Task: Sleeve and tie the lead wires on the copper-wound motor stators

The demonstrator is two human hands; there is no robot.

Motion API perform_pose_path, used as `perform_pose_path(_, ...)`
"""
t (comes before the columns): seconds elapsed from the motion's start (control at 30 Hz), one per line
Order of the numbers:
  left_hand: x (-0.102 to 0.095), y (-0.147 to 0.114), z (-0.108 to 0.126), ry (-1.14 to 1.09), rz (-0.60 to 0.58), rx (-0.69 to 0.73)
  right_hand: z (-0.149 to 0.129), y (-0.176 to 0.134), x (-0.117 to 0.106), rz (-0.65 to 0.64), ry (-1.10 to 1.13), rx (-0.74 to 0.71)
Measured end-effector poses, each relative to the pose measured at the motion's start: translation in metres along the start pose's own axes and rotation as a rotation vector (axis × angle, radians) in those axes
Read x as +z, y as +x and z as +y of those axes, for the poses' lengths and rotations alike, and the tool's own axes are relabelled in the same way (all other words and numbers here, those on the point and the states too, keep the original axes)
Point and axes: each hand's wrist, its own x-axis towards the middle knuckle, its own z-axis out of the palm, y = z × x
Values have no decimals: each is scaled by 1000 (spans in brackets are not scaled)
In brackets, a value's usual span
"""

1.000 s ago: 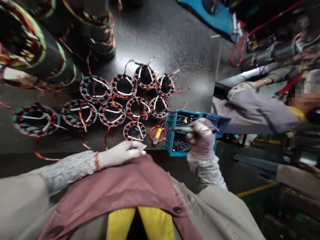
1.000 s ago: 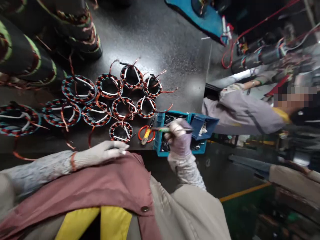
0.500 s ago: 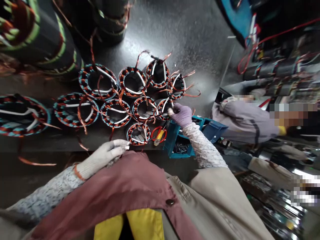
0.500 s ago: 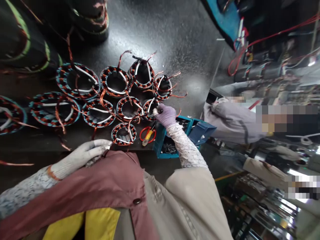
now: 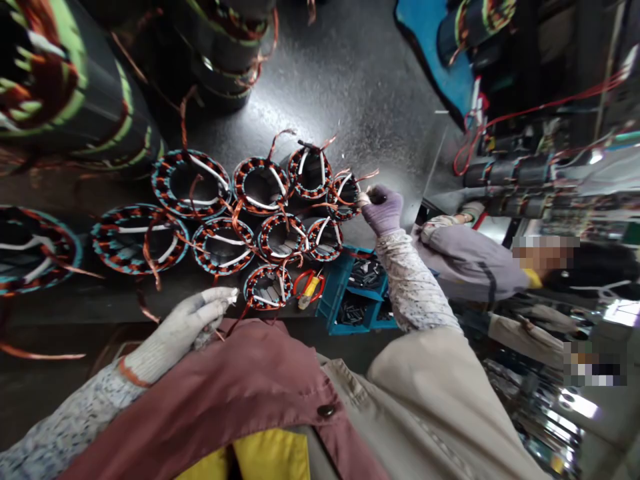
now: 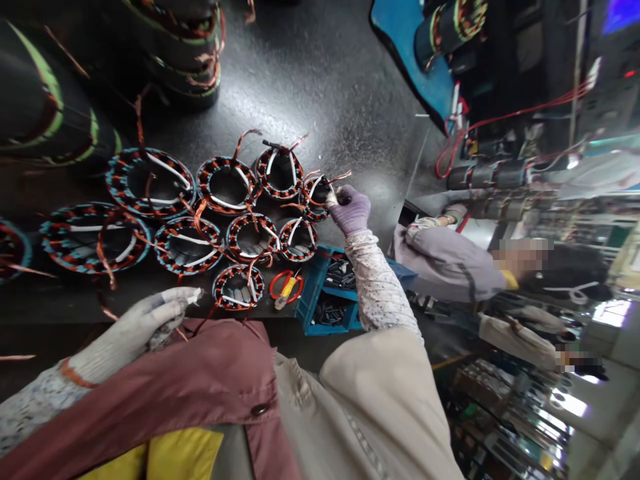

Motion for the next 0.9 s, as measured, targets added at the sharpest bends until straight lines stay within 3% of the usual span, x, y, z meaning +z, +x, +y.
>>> perform_pose_path(0.17, -1, -2, -3, -28, -18, -96, 1, 5, 10, -61, -35, 13)
perform_pose_path(0.33, -1, -3, -1, -46, -28, -104, -7, 11, 5, -152, -99, 12)
perform_pose_path(0.4, -2, -4, -1, -57, -29, -101, -11, 13, -9, -137, -84, 6)
perform_pose_path(0.57, -5, -8, -5, -122, -18, -113, -31, 4, -70, -40, 167, -50)
perform_pose_path(0.63, -4, -9, -6, -160, -21, -113, -50, 2, -78, -5, 260, -109)
perform_pose_path(0.73, -3, -10, -7, -183, -21, -84, -82, 10, -55, -37, 222, -253)
perform_pose_path(0.9, -13, -15, -18, -187, 22, -67, -115, 28, 10, -177, -208, -369)
